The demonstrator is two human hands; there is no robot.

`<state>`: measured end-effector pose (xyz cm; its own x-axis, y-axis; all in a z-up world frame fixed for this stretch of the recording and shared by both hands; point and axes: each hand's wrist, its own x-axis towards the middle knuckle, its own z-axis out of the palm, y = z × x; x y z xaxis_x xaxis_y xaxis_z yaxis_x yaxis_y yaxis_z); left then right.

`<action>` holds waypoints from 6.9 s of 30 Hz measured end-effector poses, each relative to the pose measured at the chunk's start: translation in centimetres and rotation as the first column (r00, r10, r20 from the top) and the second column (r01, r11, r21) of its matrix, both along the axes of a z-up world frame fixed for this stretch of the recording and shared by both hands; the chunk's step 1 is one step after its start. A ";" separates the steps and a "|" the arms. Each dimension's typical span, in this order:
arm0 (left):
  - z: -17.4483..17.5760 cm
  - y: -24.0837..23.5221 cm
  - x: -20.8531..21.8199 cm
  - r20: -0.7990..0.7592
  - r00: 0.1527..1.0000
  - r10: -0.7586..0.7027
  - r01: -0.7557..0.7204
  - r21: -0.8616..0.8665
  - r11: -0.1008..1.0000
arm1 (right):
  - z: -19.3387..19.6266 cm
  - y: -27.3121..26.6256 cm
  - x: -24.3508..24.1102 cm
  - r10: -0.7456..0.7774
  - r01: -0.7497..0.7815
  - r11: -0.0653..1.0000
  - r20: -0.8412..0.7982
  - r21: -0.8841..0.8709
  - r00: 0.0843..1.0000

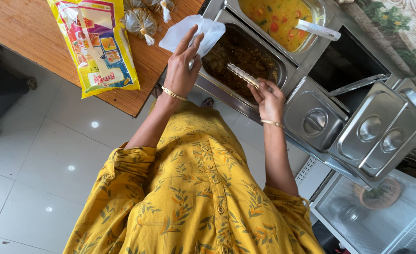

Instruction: The person retrieves a small plastic bag from a drawer, brings it to a food service station, and uses a spoon to scoop a portion of cooked food from a metal container into the bag.

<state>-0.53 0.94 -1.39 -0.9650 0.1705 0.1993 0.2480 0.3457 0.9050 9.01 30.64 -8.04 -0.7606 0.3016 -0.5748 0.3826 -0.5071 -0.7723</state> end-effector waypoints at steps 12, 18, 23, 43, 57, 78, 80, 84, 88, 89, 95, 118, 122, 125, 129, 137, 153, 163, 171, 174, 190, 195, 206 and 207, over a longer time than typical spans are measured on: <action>-3.1 3.8 -1.1 -0.140 0.987 -0.078 0.050 -0.195 0.980 | 4.0 1.9 7.2 -0.231 0.219 0.961 -0.055 -0.168 0.971; -1.5 6.6 -0.5 -0.102 0.979 -0.175 0.157 -0.164 0.974 | 9.6 0.8 8.4 -0.318 0.292 0.942 -0.157 -0.164 0.935; 2.7 8.4 1.3 0.161 0.961 -0.225 0.187 0.219 0.958 | 12.1 -4.5 7.2 -0.250 0.324 0.940 -0.426 0.109 0.870; 3.7 2.5 -1.3 0.294 0.918 -0.267 0.063 0.556 0.829 | 7.0 -0.3 2.7 0.373 -0.112 0.409 -0.053 0.906 0.926; 5.3 0.0 -1.0 0.233 0.932 -0.280 0.043 0.692 0.720 | 0.3 0.0 -0.9 0.078 -0.074 0.973 -0.013 0.217 0.997; 2.8 5.7 -1.3 0.341 0.888 -0.309 0.143 0.433 0.890 | 18.0 0.8 7.9 -0.262 0.347 0.928 -0.426 0.134 0.866; 2.7 6.3 -1.0 0.301 0.895 -0.330 0.166 0.460 0.872 | 17.7 -1.1 7.0 -0.202 0.344 0.917 -0.511 0.201 0.835; 2.7 6.8 -0.8 0.291 0.916 -0.278 0.156 0.378 0.912 | 16.6 -4.4 6.5 -0.015 0.338 0.814 -0.564 0.473 0.826; 2.8 6.6 -0.6 0.312 0.914 -0.258 0.135 0.364 0.922 | 15.6 -5.5 6.6 0.088 0.356 0.688 -0.559 0.633 0.824; 2.8 6.6 -0.5 0.330 0.911 -0.248 0.127 0.349 0.929 | 15.6 -5.1 6.7 0.082 0.363 0.688 -0.565 0.628 0.821; 2.1 6.4 -0.5 0.368 0.898 -0.239 0.096 0.367 0.925 | 14.9 -0.2 7.3 -0.288 0.398 0.907 -0.487 0.136 0.824; 3.0 2.4 6.6 0.557 0.589 -0.585 -0.405 0.830 0.382 | 13.0 -7.8 1.1 -0.044 -0.119 0.934 -0.436 -0.338 0.899; 2.4 0.8 5.9 0.633 0.465 -0.619 -0.458 0.771 0.443 | 14.4 -6.0 1.3 0.075 -0.133 0.989 -0.571 -0.061 0.817; 3.6 0.0 5.6 0.590 0.579 -0.563 -0.245 0.785 0.570 | 15.2 -4.9 1.1 0.088 -0.150 0.984 -0.484 -0.091 0.870; 6.8 0.7 6.3 0.534 0.775 -0.339 0.057 0.475 0.878 | 15.4 -4.7 1.3 0.278 -0.333 0.942 -0.482 -0.031 0.831; 8.9 1.5 5.8 -0.218 0.863 -0.456 0.500 0.239 0.832 | 15.9 -8.7 2.3 0.580 -0.438 0.725 -0.127 0.531 0.805; 7.0 -0.3 4.2 0.249 0.610 -0.752 0.667 0.352 0.657 | 19.2 -5.6 -1.2 0.576 -0.546 0.813 -0.412 0.202 0.705; 12.6 -1.9 6.1 0.270 0.866 -0.420 0.436 0.002 0.900 | 15.4 -2.9 -0.9 0.515 -0.403 0.857 -0.546 0.321 0.661; 1.3 2.4 4.5 0.728 0.676 -0.113 -0.667 0.670 0.326 | 5.9 -12.9 -1.5 0.222 -0.238 0.958 -0.111 -0.162 0.969; 0.4 1.8 5.4 0.474 0.874 0.107 -0.372 0.512 0.775 | 7.8 -13.5 0.5 0.524 -0.229 0.695 -0.261 0.682 0.811; 4.6 -4.4 4.6 -0.249 0.908 -0.337 0.405 0.311 0.860 | 16.8 -12.0 -5.2 0.799 -0.510 0.573 -0.296 0.642 0.524; 4.5 -5.3 5.5 -0.171 0.931 -0.322 0.360 0.306 0.881 | 16.2 -12.3 -7.1 0.907 -0.583 0.420 -0.313 0.696 0.280; 2.0 -6.3 6.9 0.304 0.946 -0.110 -0.160 0.737 0.657 | 15.7 -18.0 -2.5 0.796 -0.425 0.519 -0.239 0.742 0.556; 2.1 -7.0 7.1 0.347 0.924 -0.160 -0.150 0.715 0.682 | 15.9 -17.8 -2.6 0.821 -0.469 0.504 -0.234 0.725 0.521</action>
